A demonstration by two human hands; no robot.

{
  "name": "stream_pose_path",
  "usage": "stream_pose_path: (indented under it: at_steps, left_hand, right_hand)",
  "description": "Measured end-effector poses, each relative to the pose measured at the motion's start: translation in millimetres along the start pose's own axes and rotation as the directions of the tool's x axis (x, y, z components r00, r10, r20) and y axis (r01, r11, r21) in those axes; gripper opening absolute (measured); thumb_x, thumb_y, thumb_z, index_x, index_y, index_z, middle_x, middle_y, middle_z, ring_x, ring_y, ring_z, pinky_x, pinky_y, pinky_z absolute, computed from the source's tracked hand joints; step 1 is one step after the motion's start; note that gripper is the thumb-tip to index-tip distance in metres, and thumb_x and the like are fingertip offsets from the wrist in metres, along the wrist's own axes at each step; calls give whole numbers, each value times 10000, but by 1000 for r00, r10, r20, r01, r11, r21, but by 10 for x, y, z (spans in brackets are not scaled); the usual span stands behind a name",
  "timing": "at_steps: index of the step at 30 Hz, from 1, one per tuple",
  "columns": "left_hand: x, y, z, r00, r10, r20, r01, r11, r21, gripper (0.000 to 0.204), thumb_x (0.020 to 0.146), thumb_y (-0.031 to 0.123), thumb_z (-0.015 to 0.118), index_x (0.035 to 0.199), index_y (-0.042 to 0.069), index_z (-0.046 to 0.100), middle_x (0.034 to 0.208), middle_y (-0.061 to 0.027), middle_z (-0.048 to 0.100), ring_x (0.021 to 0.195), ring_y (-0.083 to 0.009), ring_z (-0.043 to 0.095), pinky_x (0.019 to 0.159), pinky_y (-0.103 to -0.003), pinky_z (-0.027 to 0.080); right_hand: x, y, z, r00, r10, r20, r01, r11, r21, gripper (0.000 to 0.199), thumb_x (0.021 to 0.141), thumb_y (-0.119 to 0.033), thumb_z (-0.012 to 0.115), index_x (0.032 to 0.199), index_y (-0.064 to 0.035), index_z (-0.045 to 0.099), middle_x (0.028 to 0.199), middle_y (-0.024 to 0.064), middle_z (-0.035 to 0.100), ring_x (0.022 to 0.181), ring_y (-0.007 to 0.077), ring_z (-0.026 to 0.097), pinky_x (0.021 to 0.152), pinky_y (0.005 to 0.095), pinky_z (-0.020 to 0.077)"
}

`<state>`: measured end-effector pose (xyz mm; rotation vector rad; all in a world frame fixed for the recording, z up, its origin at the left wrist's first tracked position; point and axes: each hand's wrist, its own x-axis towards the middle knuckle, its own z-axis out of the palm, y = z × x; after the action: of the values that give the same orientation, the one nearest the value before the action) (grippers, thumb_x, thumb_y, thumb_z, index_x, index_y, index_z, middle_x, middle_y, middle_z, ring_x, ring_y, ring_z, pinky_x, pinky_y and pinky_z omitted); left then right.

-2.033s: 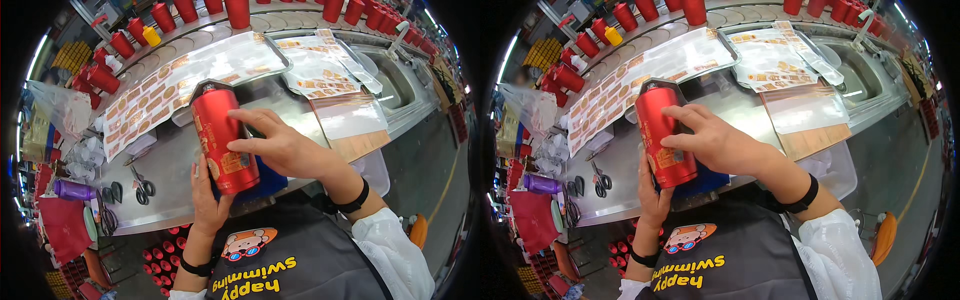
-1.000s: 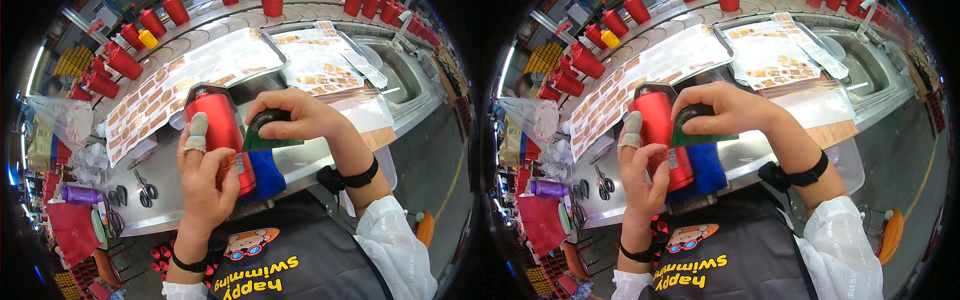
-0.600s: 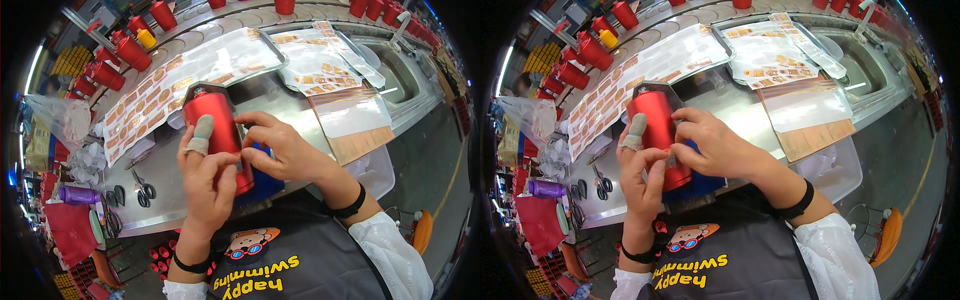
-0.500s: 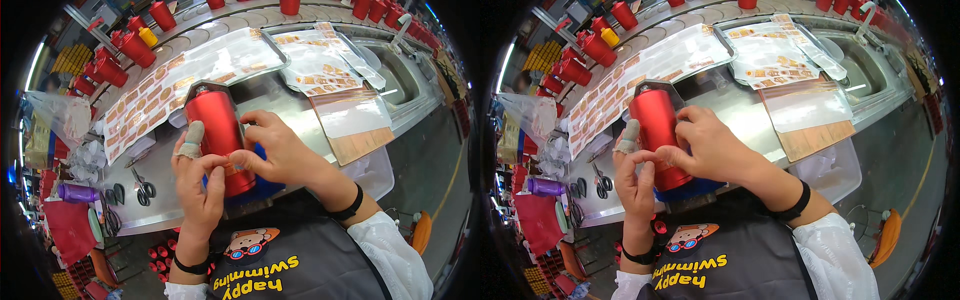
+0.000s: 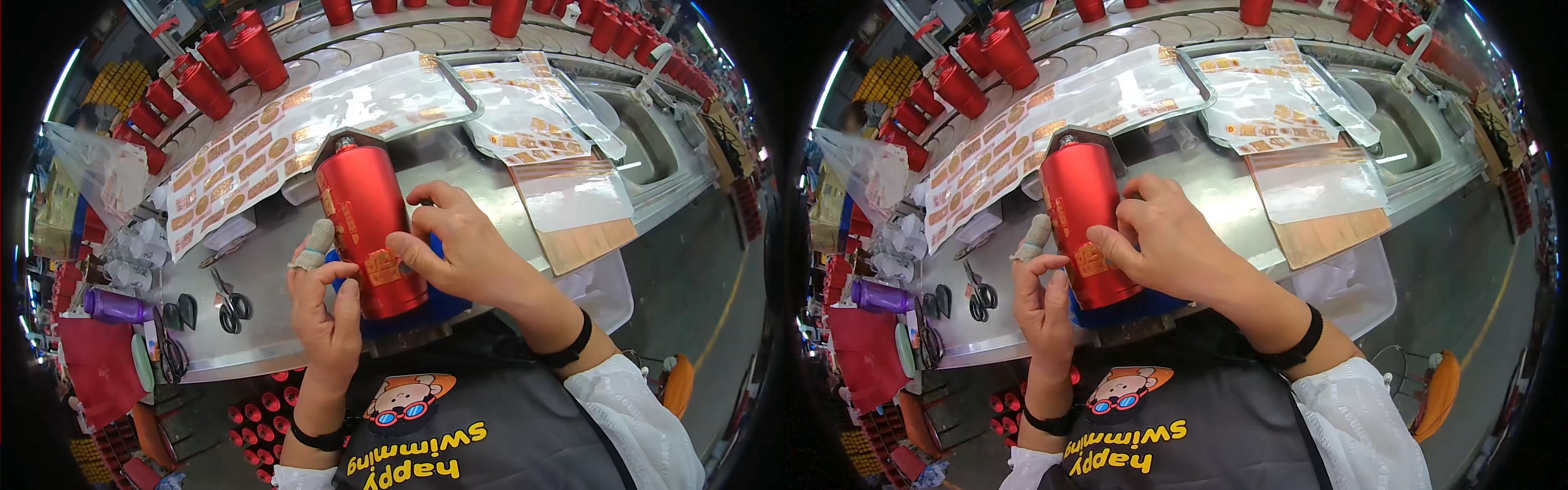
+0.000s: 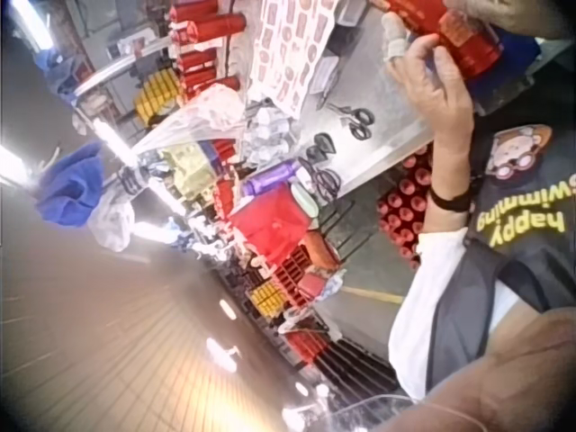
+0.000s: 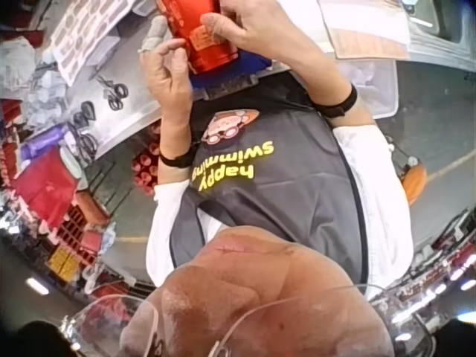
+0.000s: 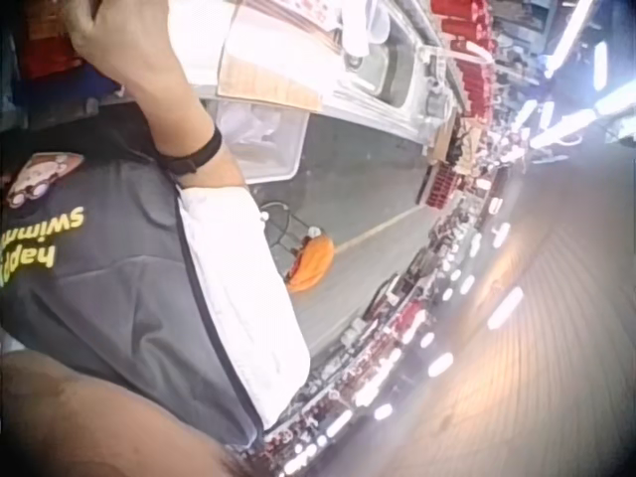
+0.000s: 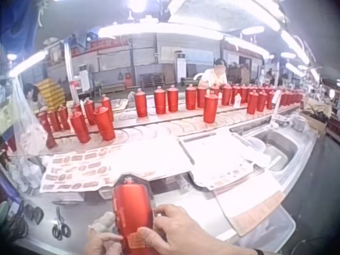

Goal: Applying and cleaning labels or branding on red cylindrical metal canisters.

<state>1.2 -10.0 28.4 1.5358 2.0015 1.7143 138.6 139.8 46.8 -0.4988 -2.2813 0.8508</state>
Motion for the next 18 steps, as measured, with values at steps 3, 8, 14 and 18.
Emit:
stream_pose_path:
  at_steps: [3, 8, 14, 18]
  left_hand:
    - [-10, -22, -8, 1000, 2, -9, -2, 1000, -19, 122, 869, 88, 565, 954, 39, 639, 1312, -213, 555, 1276, -369, 437, 1086, -454, 271]
    - [-23, -38, -12, 1000, 6, -4, -6, 1000, -26, 136, 877, 94, 555, 967, 27, 632, 1302, -219, 557, 1266, -375, 441, 1086, -459, 272]
    - [-45, -44, -8, 1000, -10, -8, 10, 1000, -2, 146, 885, 84, 548, 1002, 18, 608, 1262, -215, 562, 1236, -354, 465, 1076, -431, 287]
    - [-43, -53, 25, 990, -138, -16, 134, 983, -127, 231, 915, 104, 542, 1121, 0, 547, 1263, -182, 537, 1192, -288, 484, 1061, -418, 303]
  right_hand:
    - [10, -21, -25, 996, -80, -30, 78, 995, -63, 167, 818, -149, 656, 764, 2, 608, 1083, 199, 584, 840, 278, 609, 728, 336, 484]
    - [-13, 40, -154, 972, 150, 180, -189, 957, 219, 109, 805, -102, 631, 764, -5, 605, 1119, 138, 576, 782, 155, 586, 688, 270, 465]
    - [-43, 95, -111, 965, 196, 172, -234, 943, 237, 178, 846, -173, 669, 795, -16, 603, 1147, 123, 565, 866, 140, 559, 740, 263, 446]
    - [-67, 47, -126, 982, 108, 153, -141, 964, 224, 196, 867, -200, 671, 806, -24, 609, 1172, 117, 549, 943, 152, 552, 809, 281, 439]
